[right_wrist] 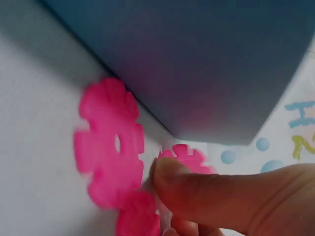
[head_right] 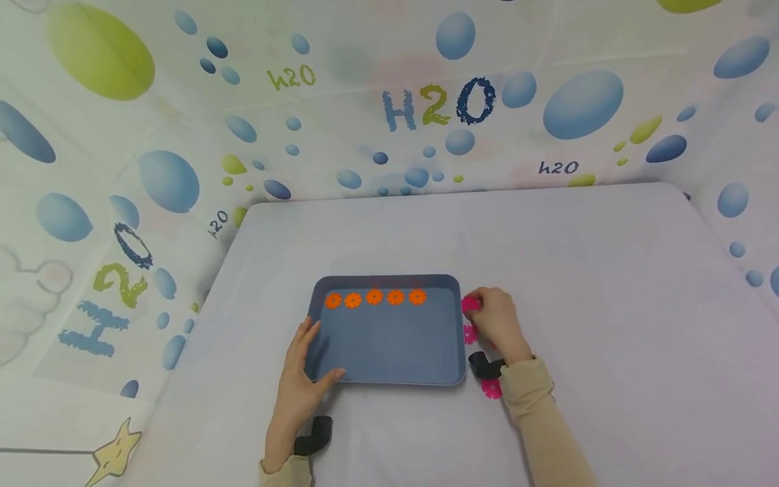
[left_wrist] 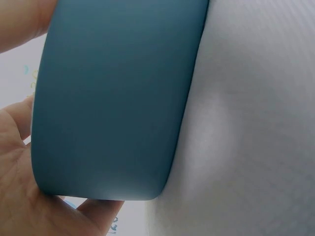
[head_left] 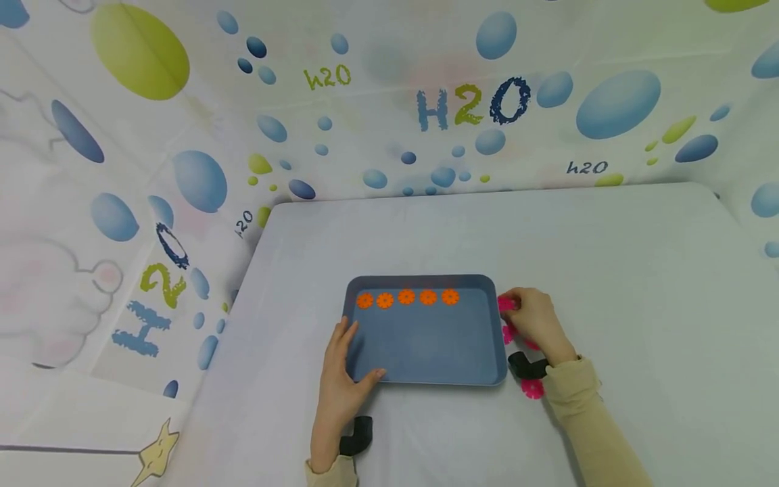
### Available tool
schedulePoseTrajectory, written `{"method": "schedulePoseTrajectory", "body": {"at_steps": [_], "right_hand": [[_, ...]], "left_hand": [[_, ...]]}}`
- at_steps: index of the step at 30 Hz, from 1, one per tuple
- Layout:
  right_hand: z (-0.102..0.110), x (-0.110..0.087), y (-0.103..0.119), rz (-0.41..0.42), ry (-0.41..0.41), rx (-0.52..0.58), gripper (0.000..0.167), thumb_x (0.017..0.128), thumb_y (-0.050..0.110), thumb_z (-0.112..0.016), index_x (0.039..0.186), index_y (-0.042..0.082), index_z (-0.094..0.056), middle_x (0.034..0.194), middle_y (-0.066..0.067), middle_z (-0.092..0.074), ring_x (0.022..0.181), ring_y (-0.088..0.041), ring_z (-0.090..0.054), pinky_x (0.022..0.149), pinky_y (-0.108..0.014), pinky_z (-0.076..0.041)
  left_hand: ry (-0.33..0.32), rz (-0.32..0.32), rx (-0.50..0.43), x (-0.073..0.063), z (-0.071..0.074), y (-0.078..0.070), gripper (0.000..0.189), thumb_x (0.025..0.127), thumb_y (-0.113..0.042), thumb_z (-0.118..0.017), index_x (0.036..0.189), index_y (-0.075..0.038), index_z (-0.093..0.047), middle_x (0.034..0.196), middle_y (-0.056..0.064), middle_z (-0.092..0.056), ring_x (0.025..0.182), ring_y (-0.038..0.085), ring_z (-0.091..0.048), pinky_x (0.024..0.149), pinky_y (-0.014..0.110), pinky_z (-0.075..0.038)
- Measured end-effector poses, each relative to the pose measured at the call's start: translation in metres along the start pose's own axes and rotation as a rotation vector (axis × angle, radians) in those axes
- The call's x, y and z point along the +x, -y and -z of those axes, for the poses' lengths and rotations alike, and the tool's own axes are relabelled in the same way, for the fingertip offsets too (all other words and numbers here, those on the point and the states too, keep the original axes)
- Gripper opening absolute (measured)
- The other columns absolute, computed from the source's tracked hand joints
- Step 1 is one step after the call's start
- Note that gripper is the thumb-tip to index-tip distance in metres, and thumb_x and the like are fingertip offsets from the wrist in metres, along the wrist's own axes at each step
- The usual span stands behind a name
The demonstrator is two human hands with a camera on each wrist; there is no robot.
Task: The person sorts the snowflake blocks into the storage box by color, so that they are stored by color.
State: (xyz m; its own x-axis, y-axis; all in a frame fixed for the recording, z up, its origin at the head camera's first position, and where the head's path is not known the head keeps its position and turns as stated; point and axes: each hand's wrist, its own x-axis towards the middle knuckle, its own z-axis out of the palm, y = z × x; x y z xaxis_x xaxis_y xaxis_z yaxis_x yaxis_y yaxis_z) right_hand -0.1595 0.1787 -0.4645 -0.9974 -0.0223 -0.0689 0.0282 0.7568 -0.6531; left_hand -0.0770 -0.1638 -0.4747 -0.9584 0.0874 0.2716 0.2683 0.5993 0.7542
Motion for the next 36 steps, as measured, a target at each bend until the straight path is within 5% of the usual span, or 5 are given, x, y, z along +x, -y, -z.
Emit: {"method": "schedulePoseTrajectory", "body": {"at_steps": [9, 14, 20, 25, 36], "right_hand": [[0.018, -0.002, 0.005, -0.107, -0.084, 0.149, 0.030, 0.100, 0.009, -0.048, 0.117, -0.011, -0.062, 0.098, -0.025, -0.071, 0.086, -0.033, -0.070, 0.081, -0.042, -0.057], [0.024, 0.004, 0.033, -0.038, -0.128, 0.310, 0.033, 0.104, 0.012, -0.039, 0.120, -0.009, -0.058, 0.110, -0.027, -0.069, 0.089, -0.034, -0.073, 0.076, -0.035, -0.059], [0.007, 0.016, 0.090, 0.075, 0.028, 0.457, 0.029, 0.104, 0.016, -0.043, 0.114, -0.007, -0.058, 0.107, -0.025, -0.071, 0.086, -0.035, -0.072, 0.071, -0.033, -0.059], [-0.034, 0.025, 0.129, 0.121, 0.235, 0.531, 0.026, 0.103, 0.014, -0.046, 0.105, -0.008, -0.060, 0.094, -0.022, -0.072, 0.081, -0.033, -0.073, 0.072, -0.040, -0.060], [-0.118, 0.031, 0.162, 0.044, 0.527, 0.378, 0.027, 0.099, 0.013, -0.054, 0.076, 0.000, -0.059, 0.067, -0.009, -0.070, 0.050, -0.010, -0.064, 0.052, -0.025, -0.056]], "left_hand": [[-0.004, -0.013, -0.007, 0.001, 0.000, 0.000, 0.088, 0.073, -0.010, -0.083, 0.148, -0.006, -0.037, 0.158, 0.022, -0.025, 0.144, 0.047, -0.020, 0.107, 0.065, -0.030], [-0.008, -0.004, 0.009, 0.000, 0.002, 0.000, 0.088, 0.072, -0.010, -0.084, 0.147, -0.005, -0.038, 0.157, 0.022, -0.026, 0.144, 0.047, -0.021, 0.107, 0.064, -0.030], [-0.010, -0.006, 0.010, 0.001, 0.004, 0.000, 0.088, 0.072, -0.009, -0.084, 0.147, -0.004, -0.038, 0.157, 0.022, -0.027, 0.144, 0.046, -0.022, 0.107, 0.064, -0.030], [-0.019, -0.004, 0.002, 0.001, 0.003, 0.000, 0.089, 0.071, -0.011, -0.085, 0.147, -0.004, -0.038, 0.156, 0.023, -0.028, 0.143, 0.047, -0.023, 0.108, 0.064, -0.029], [-0.043, -0.028, 0.028, 0.002, 0.001, 0.000, 0.093, 0.070, -0.014, -0.085, 0.148, -0.004, -0.036, 0.155, 0.019, -0.033, 0.143, 0.043, -0.027, 0.115, 0.043, -0.027]]}}
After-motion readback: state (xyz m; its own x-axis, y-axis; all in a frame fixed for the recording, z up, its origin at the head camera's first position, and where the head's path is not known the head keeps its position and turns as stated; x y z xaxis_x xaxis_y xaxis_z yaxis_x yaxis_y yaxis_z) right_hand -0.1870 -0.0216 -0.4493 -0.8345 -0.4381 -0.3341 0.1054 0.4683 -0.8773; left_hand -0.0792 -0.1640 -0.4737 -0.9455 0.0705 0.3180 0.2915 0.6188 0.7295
